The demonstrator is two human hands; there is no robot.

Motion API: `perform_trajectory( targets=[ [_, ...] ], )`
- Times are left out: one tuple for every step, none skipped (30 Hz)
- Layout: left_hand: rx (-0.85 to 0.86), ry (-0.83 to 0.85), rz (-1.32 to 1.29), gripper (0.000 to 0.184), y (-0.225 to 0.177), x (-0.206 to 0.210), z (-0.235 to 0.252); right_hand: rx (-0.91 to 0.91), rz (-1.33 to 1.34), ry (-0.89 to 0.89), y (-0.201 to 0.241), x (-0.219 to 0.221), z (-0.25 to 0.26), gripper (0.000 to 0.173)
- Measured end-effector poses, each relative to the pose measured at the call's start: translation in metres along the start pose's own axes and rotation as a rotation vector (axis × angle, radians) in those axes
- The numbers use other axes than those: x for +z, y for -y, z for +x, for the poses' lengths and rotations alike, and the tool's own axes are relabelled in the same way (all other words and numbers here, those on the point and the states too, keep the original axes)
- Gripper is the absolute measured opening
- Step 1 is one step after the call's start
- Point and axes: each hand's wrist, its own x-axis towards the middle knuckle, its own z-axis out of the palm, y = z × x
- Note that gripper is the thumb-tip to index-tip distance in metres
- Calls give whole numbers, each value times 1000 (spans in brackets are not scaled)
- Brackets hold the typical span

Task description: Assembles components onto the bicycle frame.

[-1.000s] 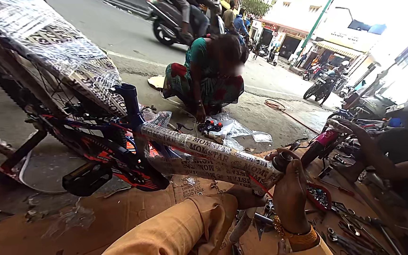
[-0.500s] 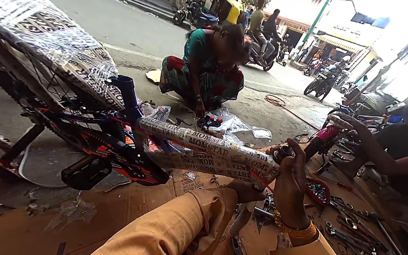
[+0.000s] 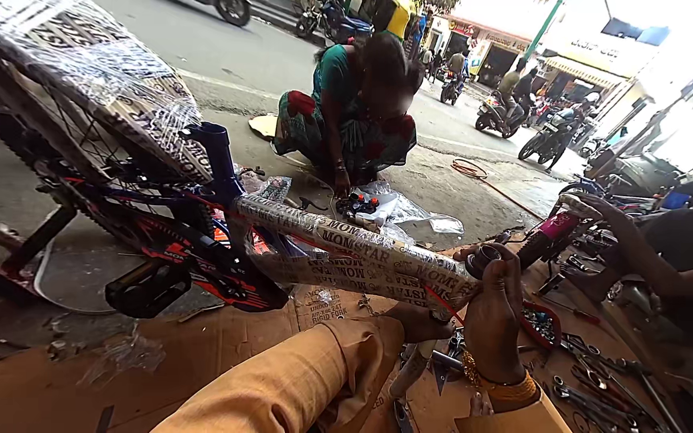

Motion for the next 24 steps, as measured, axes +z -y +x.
perform_trajectory(
  targets=[
    [-9, 16, -21, 59, -4, -4, -5, 9, 17, -2, -1, -1, 0, 48],
    [-12, 35, -51, 58, -10, -9, -11, 15, 29, -5, -1, -2, 1, 53],
    [-10, 45, -63, 56, -15, -13, -16, 13, 32, 10, -2, -3, 1, 56],
    [-12, 46, -62, 56, -18, -15, -20, 7, 25, 38, -1, -4, 1, 60],
    [-23, 46, -49, 56, -21, -16, -23, 8, 13, 64, -1, -5, 1, 64],
    [-58, 48, -26, 55, -27, -16, -26, 13, -13, 67, 0, -4, 1, 63],
    [-119, 52, -2, 53, -36, -15, -29, 27, -42, 47, 2, -2, 1, 57],
    [-153, 43, 24, 50, -41, -12, -31, 38, -57, 23, 5, 0, 1, 49],
    [-47, -9, 76, 49, -24, -6, -22, 40, -60, 6, 7, 1, 2, 40],
    [39, -46, 74, 49, -13, -2, -16, 39, -62, 2, 8, 2, 3, 33],
    [-12, -22, 54, 49, -18, -4, -17, 31, -58, 18, 9, 1, 5, 28],
    [-102, 30, 13, 51, -30, -10, -23, 19, -46, 44, 9, 0, 5, 26],
    [-96, 47, 10, 56, -27, -11, -21, 8, -40, 72, 9, -2, 6, 28],
    [-60, 58, 16, 61, -21, -12, -18, -1, -54, 91, 9, -4, 6, 31],
    [-27, 60, 19, 64, -16, -11, -14, -6, -83, 104, 9, -7, 7, 36],
    [-3, 48, 15, 65, -11, -9, -10, -8, -124, 110, 10, -9, 7, 41],
    [7, 39, 3, 64, -8, -8, -8, -7, -173, 107, 11, -11, 8, 44],
    [11, 36, -8, 63, -7, -7, -7, -9, -230, 94, 14, -13, 9, 47],
    [13, 32, -11, 62, -8, -8, -8, -18, -298, 77, 17, -14, 10, 49],
    [7, 32, -6, 62, -9, -8, -9, -37, -368, 59, 20, -14, 11, 55],
    [-1, 30, 4, 63, -10, -9, -10, -59, -426, 41, 23, -14, 13, 62],
    [-4, 33, 14, 64, -11, -9, -11, -77, -477, 25, 25, -13, 14, 68],
    [-3, 33, 20, 64, -11, -9, -11, -92, -519, 8, 26, -12, 15, 71],
    [-1, 28, 21, 65, -10, -8, -10, -107, -545, -6, 27, -11, 15, 70]
  ],
)
